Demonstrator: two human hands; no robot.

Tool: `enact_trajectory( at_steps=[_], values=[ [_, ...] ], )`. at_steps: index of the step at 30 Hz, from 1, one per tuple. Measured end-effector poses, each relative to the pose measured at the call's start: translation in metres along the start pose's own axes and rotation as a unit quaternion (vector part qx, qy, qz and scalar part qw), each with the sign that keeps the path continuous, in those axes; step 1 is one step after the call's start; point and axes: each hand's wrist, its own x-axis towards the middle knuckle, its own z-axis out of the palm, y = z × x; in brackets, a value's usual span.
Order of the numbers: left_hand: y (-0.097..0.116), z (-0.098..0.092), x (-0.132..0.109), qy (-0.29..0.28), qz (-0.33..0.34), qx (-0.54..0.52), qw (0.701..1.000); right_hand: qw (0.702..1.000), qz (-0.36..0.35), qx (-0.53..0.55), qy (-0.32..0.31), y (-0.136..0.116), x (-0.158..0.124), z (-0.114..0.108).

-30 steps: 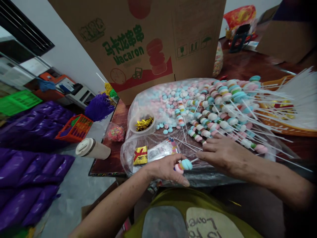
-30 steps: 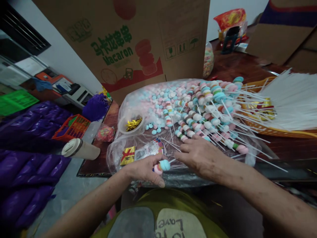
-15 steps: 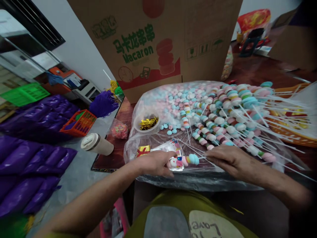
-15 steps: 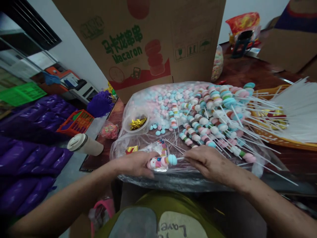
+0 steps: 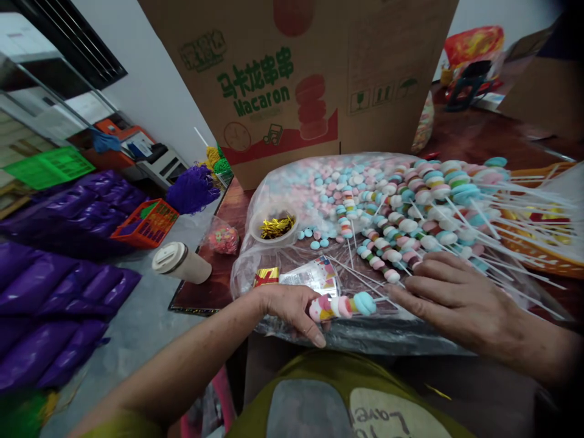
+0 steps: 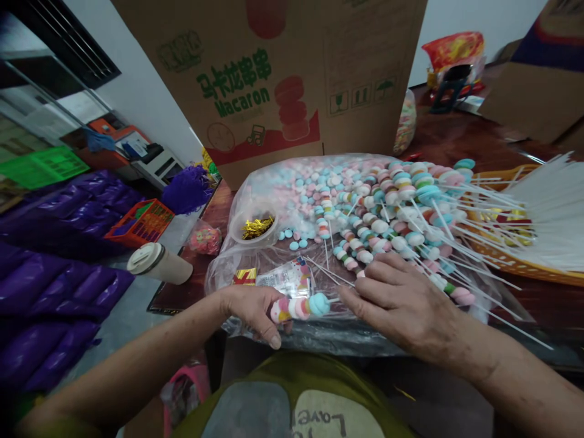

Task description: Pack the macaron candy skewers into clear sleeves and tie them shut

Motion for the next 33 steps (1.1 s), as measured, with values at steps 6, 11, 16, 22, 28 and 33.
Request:
enact_trajectory(
  at_steps=[6, 11, 16, 22, 28, 33],
  values=[
    [0.005, 0.008, 0.012, 0.089, 0.032, 0.116, 0.989, 0.991, 0.054, 0.092, -0.077, -0.014, 0.013, 0.020],
    [0.001, 0.011, 0.022, 0.150, 0.089, 0.208, 0.962, 0.974, 0.126, 0.158, -0.107, -0.016, 0.012, 0.044],
    [0.001, 0.003, 0.009, 0.150, 0.063, 0.290, 0.943, 0.985, 0.087, 0.143, -0.044, -0.003, 0.007, 0.034],
    [-0.001, 0.011, 0.004, 0.414, -0.036, 0.463, 0.783, 0.989, 0.126, 0.081, -0.014, -0.010, -0.001, 0.026],
    [-0.003, 0.008, -0.003, 0.338, 0.094, 0.383, 0.854, 0.989, 0.111, 0.098, 0.027, -0.012, -0.007, 0.023],
    [0.008, 0.006, 0.003, 0.208, 0.073, 0.326, 0.919, 0.992, 0.081, 0.085, -0.038, -0.014, 0.010, 0.016]
  ],
)
